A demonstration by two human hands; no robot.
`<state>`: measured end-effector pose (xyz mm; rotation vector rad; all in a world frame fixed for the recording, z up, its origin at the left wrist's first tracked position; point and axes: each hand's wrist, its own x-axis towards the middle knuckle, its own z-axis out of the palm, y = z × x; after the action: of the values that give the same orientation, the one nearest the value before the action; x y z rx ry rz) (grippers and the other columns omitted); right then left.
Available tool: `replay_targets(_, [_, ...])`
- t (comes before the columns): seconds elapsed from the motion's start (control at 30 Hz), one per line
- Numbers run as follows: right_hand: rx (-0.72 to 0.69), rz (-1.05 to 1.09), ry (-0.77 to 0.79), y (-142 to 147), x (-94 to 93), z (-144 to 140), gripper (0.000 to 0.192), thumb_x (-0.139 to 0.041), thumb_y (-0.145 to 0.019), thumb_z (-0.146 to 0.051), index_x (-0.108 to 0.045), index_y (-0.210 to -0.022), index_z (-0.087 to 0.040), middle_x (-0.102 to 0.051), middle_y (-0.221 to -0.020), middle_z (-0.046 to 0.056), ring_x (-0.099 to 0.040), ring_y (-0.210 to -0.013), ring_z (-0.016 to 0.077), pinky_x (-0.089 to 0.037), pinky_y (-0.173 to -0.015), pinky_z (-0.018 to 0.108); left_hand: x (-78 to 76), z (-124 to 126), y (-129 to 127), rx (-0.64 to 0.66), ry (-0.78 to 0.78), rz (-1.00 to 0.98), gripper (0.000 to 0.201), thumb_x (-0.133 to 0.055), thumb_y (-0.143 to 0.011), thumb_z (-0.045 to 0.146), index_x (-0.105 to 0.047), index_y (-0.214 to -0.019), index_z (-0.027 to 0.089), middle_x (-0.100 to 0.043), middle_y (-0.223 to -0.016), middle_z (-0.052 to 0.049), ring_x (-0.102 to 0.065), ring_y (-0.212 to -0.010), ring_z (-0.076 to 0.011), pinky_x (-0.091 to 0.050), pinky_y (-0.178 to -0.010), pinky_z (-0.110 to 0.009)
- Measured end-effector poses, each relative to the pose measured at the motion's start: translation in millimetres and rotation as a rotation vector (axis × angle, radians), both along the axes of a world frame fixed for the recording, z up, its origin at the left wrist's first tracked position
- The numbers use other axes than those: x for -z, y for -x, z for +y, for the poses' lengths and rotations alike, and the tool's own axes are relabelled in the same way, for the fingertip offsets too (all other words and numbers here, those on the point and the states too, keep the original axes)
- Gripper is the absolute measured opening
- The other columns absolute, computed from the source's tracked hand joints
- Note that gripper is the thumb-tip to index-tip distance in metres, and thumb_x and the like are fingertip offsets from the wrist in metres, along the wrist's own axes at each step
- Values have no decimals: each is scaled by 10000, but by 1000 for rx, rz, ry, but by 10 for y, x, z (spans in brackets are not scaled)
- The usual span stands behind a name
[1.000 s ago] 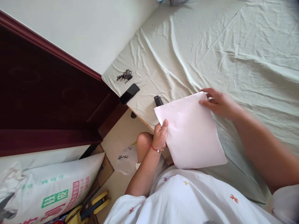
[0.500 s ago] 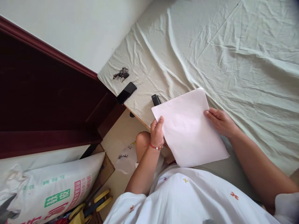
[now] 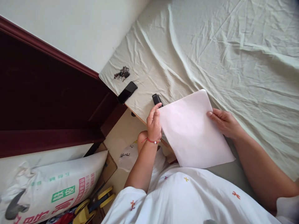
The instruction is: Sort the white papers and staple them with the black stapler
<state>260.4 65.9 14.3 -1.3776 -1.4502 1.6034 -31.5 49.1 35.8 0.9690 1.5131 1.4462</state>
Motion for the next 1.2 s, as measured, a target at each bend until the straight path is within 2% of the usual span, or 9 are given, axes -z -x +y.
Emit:
replay_targets(0.07, [2, 50, 53, -10, -16, 0, 513, -616, -914, -742, -620, -827, -236, -620, -663, 27, -586, -598, 188, -427, -472, 287, -19, 17, 13, -8, -16, 54, 435, -670, -943, 572, -736, -1213, 238, -732, -1166, -72, -666, -990, -188, -519, -878, -292])
replay_targets(0.2, [9, 136, 136, 0, -71, 7, 528, -667, -870, -754, -621, -819, -231, -628, -672, 32, -572, -577, 174, -401, -453, 275, -24, 42, 18, -6, -22, 149, 397, -593, -980, 584, -716, -1018, 208, -690, -967, -49, -612, -844, -168, -488, -752, -265])
replay_targets(0.37, [32, 108, 124, 12, -104, 19, 528, -677, -868, -747, -613, -812, -226, -596, -646, 17, -516, -541, 150, -351, -434, 267, 10, 47, 34, -15, -21, 329, 416, -527, -1011, 583, -679, -979, 198, -668, -920, -44, -588, -830, -168, -460, -742, -263])
replay_targets(0.53, [-5, 47, 111, -9, -76, 32, 523, -615, -922, -729, -568, -795, -224, -568, -643, 8, -485, -545, 139, -345, -447, 265, 45, 60, 106, 38, 19, 378, 455, -523, -1013, 598, -707, -955, 186, -665, -843, -32, -569, -762, -154, -435, -693, -257])
replay_targets(0.63, [-43, -24, 77, -19, -63, 46, 516, -559, -967, -697, -514, -762, -226, -537, -651, 2, -479, -556, 135, -352, -464, 266, 67, 83, 139, 24, 78, 316, 429, -637, -945, 594, -716, -880, 177, -644, -764, -14, -543, -707, -138, -422, -653, -243])
replay_targets(0.8, [-83, -157, 29, -31, -97, 70, 475, -521, -989, -636, -476, -736, -236, -517, -642, 8, -475, -567, 152, -353, -486, 294, 55, 95, 159, -28, 262, 26, 395, -898, -667, 477, -661, -714, 164, -551, -585, 35, -429, -518, -76, -344, -501, -203])
replay_targets(0.93, [-105, -262, -56, -30, -103, 84, 467, -501, -996, -590, -423, -697, -241, -479, -620, 8, -452, -562, 157, -342, -503, 309, 27, 81, 172, -35, 351, -51, 335, -895, -631, 370, -654, -687, 144, -502, -536, 52, -326, -428, -29, -193, -409, -183])
replay_targets(1.07, [-93, -338, -105, 7, -90, 82, 436, -460, -1017, -505, -366, -681, -244, -438, -608, 1, -429, -550, 153, -335, -535, 319, 51, 106, 179, -94, 390, -56, 266, -833, -642, 244, -607, -738, 142, -560, -570, 50, -316, -391, -6, -163, -391, -174])
replay_targets(1.2, [-42, -403, -189, 71, -95, 61, 421, -454, -1013, -445, -326, -664, -248, -439, -583, -4, -418, -554, 153, -333, -580, 327, 116, 145, 167, -186, 430, -33, 296, -767, -676, 191, -526, -847, 179, -615, -573, 42, -310, -356, -15, -153, -389, -178])
